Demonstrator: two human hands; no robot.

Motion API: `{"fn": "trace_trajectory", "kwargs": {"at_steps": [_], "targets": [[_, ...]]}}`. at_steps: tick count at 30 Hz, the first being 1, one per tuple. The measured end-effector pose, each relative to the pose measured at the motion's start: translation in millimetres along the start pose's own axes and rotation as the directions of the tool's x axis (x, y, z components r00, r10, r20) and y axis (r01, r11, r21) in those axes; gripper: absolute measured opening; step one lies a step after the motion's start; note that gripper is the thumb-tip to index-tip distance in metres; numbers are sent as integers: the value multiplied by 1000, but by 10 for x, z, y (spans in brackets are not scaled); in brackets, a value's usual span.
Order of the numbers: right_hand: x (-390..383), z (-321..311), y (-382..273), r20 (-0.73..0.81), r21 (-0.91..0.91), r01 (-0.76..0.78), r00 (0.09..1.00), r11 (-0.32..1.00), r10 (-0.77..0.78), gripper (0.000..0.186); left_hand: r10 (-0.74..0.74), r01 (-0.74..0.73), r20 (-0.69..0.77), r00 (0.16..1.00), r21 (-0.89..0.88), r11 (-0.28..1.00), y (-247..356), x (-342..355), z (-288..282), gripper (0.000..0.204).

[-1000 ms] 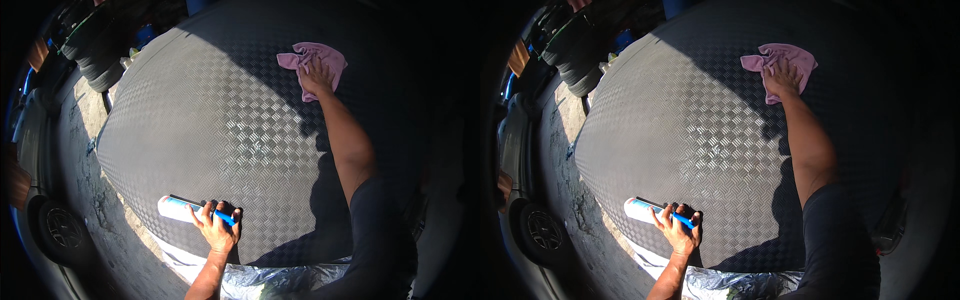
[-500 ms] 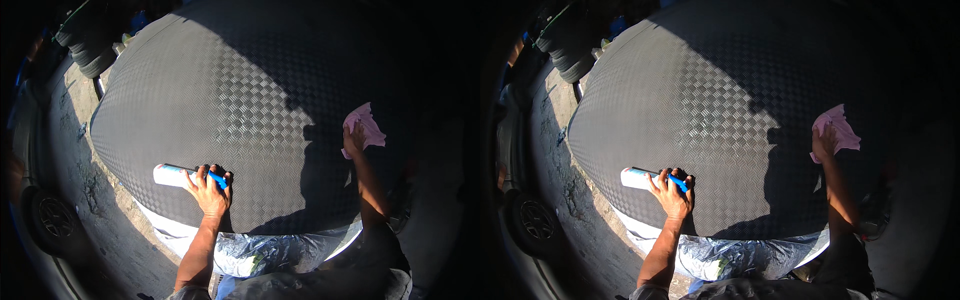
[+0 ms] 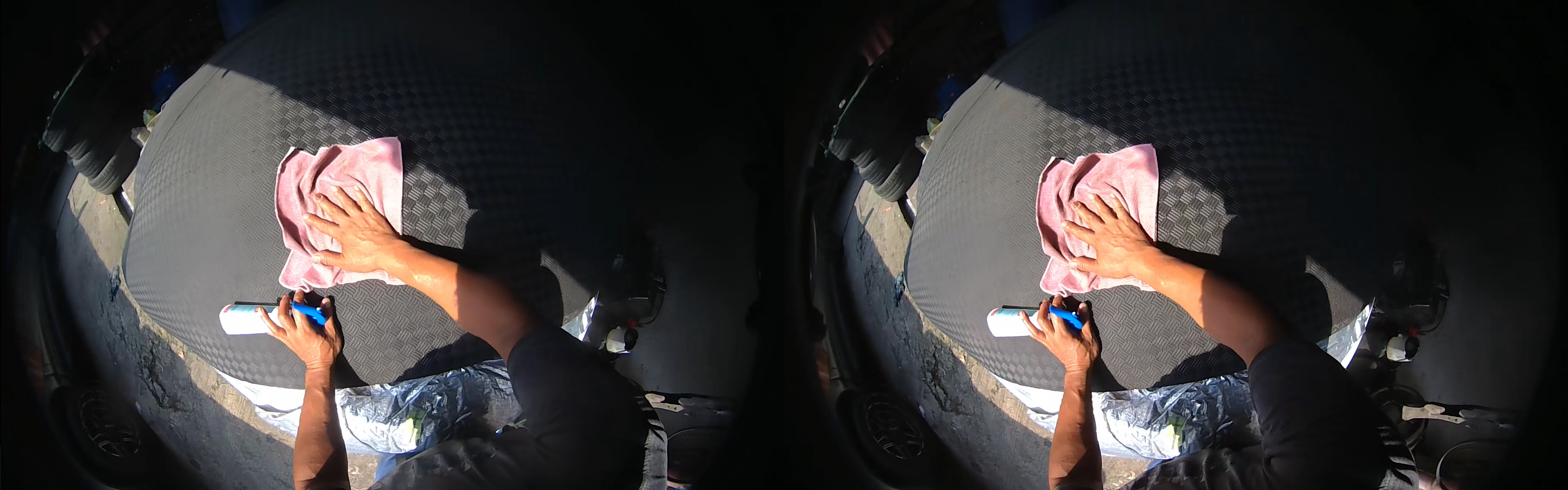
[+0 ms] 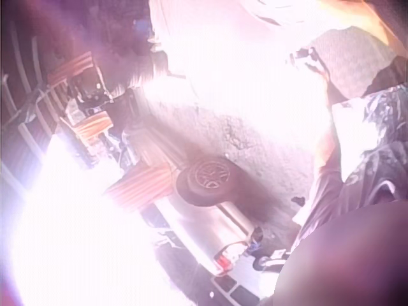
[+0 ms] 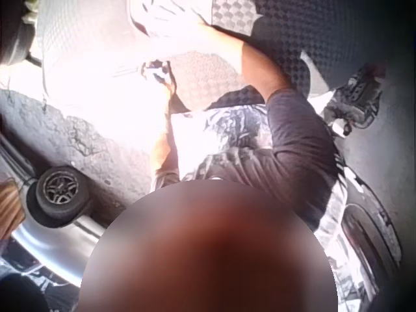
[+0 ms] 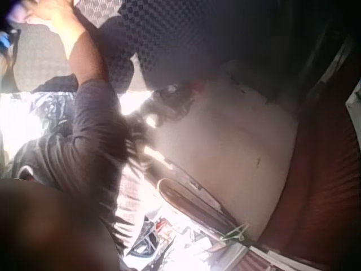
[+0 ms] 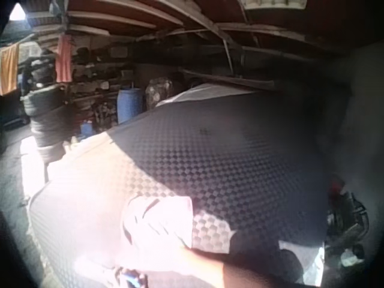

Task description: The person repeatedly sprays a cleaning solution onto a black diamond-plate trunk mat and wipes it with a pink cloth. They work across the surface, lifting and repositioning the mat to reach different areas, then continue wiping until the clip ends.

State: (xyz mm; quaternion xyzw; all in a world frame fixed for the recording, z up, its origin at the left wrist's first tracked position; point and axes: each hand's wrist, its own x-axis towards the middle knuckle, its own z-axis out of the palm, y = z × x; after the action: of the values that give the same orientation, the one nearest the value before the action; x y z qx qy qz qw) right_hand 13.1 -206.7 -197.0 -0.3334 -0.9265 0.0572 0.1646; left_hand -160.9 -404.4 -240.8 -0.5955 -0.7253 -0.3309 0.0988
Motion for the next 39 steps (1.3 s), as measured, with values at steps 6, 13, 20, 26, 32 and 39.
{"fn": "trace_trajectory", "kwargs": {"at_steps": [6, 13, 20, 26, 32, 39], "targets": [[-2145, -996, 1824, -229, -332, -605, 796, 723, 561, 72, -12, 7, 80, 997, 59, 998, 14, -51, -23, 65], [-965, -1276, 3451, -277, -81, -981, 192, 177, 941, 92, 14, -29, 153, 988, 99, 995, 85, 4, -49, 64], [1913, -330, 1560, -103, -84, -413, 909, 907, 404, 86, 125, -128, 97, 987, 26, 991, 73, 98, -65, 62], [792, 316, 88, -9, 158, 243, 969, 957, -245, 79, 59, -60, 21, 998, 55, 997, 75, 88, -57, 55], [-550, -1091, 1531, -159, -323, -731, 668, 601, 727, 80, -50, 45, 84, 995, 67, 997, 62, -14, -2, 68], [-618, -29, -469, 6, -109, -275, 961, 955, 277, 86, -69, 67, 29, 997, 68, 995, -4, -75, 74, 68]]}}
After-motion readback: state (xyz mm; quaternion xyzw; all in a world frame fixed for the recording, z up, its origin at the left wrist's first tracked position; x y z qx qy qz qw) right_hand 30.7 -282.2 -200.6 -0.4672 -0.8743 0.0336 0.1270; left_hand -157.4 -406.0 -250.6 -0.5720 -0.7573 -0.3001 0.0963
